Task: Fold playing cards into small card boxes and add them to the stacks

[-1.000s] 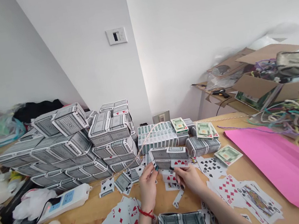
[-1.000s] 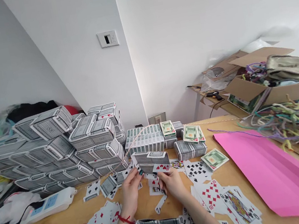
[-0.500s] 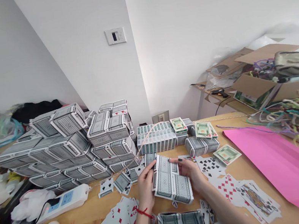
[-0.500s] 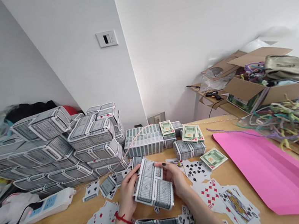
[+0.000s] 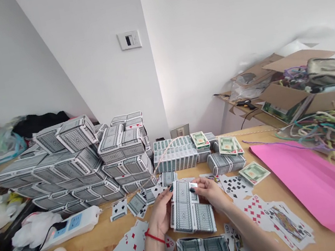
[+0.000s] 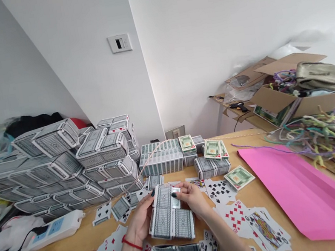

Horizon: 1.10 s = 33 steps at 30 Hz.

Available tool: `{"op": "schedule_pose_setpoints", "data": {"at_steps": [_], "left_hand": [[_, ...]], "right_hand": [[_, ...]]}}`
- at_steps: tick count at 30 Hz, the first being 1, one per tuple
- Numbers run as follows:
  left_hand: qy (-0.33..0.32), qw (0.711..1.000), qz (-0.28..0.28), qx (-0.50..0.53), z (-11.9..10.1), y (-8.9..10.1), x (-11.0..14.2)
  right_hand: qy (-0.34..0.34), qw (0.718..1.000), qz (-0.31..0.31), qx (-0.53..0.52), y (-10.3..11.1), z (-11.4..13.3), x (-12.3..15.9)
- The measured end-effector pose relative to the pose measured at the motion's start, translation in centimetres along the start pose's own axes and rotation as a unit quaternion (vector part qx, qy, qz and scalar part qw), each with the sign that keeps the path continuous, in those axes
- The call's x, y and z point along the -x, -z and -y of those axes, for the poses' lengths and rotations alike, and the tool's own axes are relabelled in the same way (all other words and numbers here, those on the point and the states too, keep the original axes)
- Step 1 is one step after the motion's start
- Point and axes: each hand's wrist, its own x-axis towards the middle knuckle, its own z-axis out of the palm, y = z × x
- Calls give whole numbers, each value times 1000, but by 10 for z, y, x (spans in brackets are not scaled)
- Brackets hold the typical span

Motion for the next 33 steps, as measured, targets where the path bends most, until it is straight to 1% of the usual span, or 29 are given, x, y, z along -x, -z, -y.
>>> {"op": "schedule_pose_setpoints", "data": {"at_steps": [3,6,9,15,17,21,24,27,29,33], "left_hand": [[17,1000,16,19,1,2,0],[30,999,20,28,2,3,-1],[36,999,9,39,3,3,-2],[52,997,-32,43,3,2,-4],[50,997,-34,42,2,1,-4],[34,999,-24,30,1,-2,-3],[-2,999,-31,18,2,-6,-2],[-29,999,-39,-16,2,-9,0],[-34,998,-29,-42,0,-9,3],[-38,997,10,-68,-4,-8,7]], "right_hand": [[-38,999,14,-8,1,1,1],[-47,998,9,-27,1,4,3],[-50,998,16,-38,0,5,4],[-47,998,29,-43,-1,5,4],[-48,998,32,-40,-1,5,4],[-42,997,38,-48,-2,6,4],[-29,998,35,-53,-2,6,4],[-25,998,23,-52,-1,5,3],[-24,998,20,-54,-1,4,2],[-8,999,27,-42,1,1,0]]}}
